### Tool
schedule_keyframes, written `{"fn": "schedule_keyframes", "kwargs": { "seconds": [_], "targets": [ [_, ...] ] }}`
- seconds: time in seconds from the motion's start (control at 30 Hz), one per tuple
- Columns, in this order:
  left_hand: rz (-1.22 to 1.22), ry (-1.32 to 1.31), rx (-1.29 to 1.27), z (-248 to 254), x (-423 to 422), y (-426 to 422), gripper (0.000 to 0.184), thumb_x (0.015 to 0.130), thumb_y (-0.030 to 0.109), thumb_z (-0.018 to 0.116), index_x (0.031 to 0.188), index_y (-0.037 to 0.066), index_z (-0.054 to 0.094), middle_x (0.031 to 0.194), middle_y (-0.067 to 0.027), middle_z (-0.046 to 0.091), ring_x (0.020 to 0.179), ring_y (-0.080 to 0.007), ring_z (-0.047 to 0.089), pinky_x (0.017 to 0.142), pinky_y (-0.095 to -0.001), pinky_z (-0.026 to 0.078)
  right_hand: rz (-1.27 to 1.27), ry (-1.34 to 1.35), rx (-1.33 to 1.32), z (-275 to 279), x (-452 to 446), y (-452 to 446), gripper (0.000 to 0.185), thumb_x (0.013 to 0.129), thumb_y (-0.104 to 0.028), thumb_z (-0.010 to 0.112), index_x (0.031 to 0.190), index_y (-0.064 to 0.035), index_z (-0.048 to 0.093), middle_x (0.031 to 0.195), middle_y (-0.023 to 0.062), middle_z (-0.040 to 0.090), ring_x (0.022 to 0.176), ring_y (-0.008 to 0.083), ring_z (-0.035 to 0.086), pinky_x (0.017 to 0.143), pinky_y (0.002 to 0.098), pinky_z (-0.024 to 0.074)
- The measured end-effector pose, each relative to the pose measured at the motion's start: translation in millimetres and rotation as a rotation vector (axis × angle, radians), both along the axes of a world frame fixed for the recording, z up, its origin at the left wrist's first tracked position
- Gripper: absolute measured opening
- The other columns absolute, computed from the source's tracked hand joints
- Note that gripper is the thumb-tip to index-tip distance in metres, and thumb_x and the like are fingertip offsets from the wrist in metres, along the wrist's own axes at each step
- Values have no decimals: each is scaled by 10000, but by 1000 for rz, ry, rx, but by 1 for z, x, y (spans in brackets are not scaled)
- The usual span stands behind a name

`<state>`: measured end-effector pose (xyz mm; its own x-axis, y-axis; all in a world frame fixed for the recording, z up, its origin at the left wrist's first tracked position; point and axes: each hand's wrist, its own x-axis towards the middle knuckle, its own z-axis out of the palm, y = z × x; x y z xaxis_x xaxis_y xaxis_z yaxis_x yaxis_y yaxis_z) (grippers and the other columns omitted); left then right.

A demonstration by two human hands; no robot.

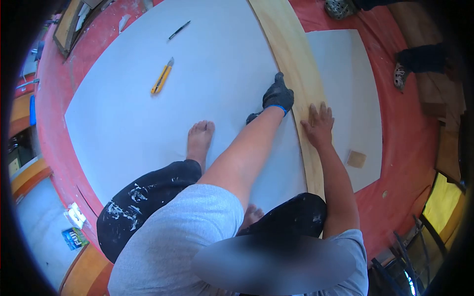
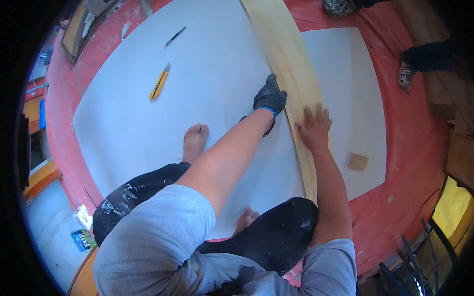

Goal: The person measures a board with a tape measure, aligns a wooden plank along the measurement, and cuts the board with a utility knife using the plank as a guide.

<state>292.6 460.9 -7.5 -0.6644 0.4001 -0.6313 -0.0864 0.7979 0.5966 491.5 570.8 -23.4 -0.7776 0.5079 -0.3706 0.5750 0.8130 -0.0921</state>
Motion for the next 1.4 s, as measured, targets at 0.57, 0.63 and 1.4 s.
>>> {"fn": "schedule_keyframes", "kwargs": {
  "seconds": [0.57,0.63,1.4],
  "targets": [
    [-707,671,281,3,-146,-108,657,861,532,786,1351,114,659,1334,-184,672,1240,-381,622,1110,-490,467,66,318,94,-34,27,1,726,962,-563,587,1606,-268,426,1723,150,249,1577,468,178,1228,690,131],
    [-1232,308,297,36,-69,-97,589,715,463,849,1219,197,699,1300,-126,681,1229,-328,626,1079,-462,475,54,302,82,-35,24,3,720,958,-568,588,1597,-273,435,1721,144,250,1579,465,167,1235,688,121],
    [22,645,-648,-23,-368,-206,447,1005,283,530,1407,112,625,1399,-258,631,1281,-417,633,1077,-505,512,95,360,104,-36,28,1,678,969,-477,572,1591,-242,440,1714,166,269,1570,484,190,1217,711,149]
  ]
}}
